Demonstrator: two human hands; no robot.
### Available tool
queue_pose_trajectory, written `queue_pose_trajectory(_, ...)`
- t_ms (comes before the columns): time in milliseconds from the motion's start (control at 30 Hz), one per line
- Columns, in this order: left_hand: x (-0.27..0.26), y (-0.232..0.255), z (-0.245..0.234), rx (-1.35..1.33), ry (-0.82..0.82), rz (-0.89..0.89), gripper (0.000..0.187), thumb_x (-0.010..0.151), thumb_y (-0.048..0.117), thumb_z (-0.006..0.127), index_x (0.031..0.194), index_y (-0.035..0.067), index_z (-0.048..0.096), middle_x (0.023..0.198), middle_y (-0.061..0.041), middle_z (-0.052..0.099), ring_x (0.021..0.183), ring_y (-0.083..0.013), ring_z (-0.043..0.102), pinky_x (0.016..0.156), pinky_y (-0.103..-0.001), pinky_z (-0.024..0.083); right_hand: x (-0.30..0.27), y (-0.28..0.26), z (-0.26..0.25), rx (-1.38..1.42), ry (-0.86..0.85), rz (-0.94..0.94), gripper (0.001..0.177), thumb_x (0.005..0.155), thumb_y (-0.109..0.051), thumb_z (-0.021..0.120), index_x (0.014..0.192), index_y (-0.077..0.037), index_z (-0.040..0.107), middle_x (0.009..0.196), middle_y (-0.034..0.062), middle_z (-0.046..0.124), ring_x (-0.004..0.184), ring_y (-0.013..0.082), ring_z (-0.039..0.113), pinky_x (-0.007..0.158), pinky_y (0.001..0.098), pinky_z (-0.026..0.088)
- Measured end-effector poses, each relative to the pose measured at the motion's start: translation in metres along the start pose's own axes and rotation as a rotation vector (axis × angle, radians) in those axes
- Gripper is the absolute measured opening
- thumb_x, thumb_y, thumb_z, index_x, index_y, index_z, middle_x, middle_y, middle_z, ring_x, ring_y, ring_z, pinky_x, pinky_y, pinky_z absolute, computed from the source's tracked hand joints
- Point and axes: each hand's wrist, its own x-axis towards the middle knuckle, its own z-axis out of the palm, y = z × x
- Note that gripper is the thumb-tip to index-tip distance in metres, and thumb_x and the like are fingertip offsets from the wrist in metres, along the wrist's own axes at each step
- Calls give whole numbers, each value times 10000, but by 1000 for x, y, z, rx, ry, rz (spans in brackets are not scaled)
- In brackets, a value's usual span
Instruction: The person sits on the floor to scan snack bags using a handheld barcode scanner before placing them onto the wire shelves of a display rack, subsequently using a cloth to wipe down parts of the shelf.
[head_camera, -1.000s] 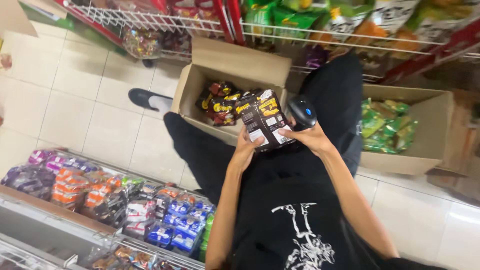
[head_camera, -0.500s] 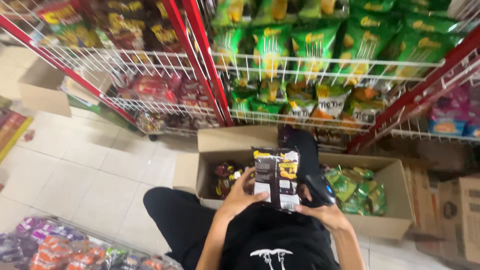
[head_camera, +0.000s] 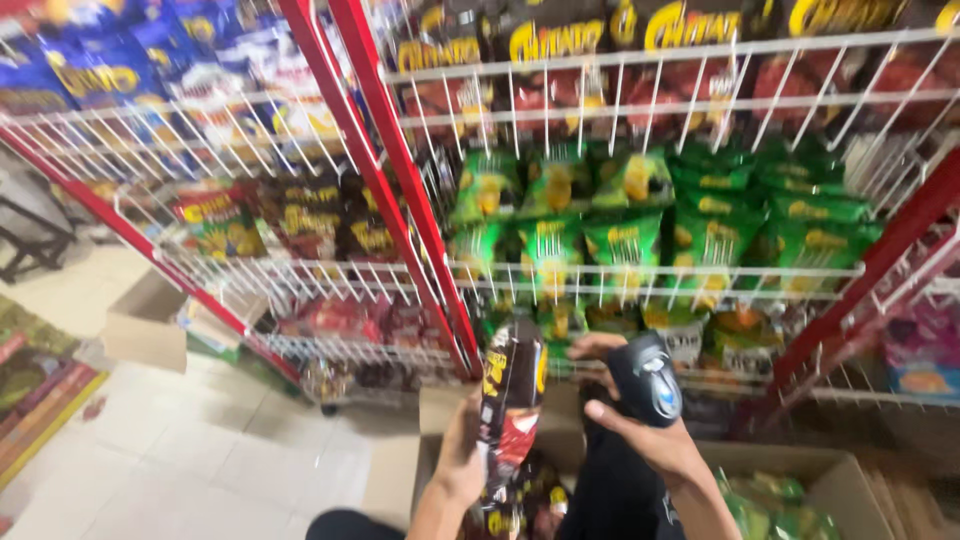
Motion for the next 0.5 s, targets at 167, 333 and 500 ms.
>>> queue_pose_trajectory(167, 79, 29, 37, 56, -14, -235, 841, 1036, 726, 374, 1363, -23, 572, 1107, -123, 686, 927, -234, 670, 818, -368, 553, 75, -75, 27, -62, -45, 17, 711, 803, -133, 793, 1447, -125, 492, 1329, 33, 605, 1219, 168, 574, 999, 363, 495)
queue_pose_trajectory(333, 151, 112, 119, 613, 46, -229, 837, 926, 762, 339, 1352, 91, 603, 1179, -81, 687, 1052, -181, 660, 920, -348, 548, 133, -141, 21, -243, -70, -332, 704, 811, -135, 825, 1430, -81, 494, 1403, 31, 577, 1306, 151, 551, 1062, 354, 510)
queue_pose_trajectory(500, 205, 209, 199, 1097, -11, 145, 771, 843, 700, 497, 1407, 174, 493, 1380, -60, 620, 1234, -152, 592, 987, -345, 472, 197, -198, 9, -394, 304, -631, 570, 850, -163, 815, 1327, -73, 518, 1233, 84, 659, 1120, 156, 678, 954, 332, 572)
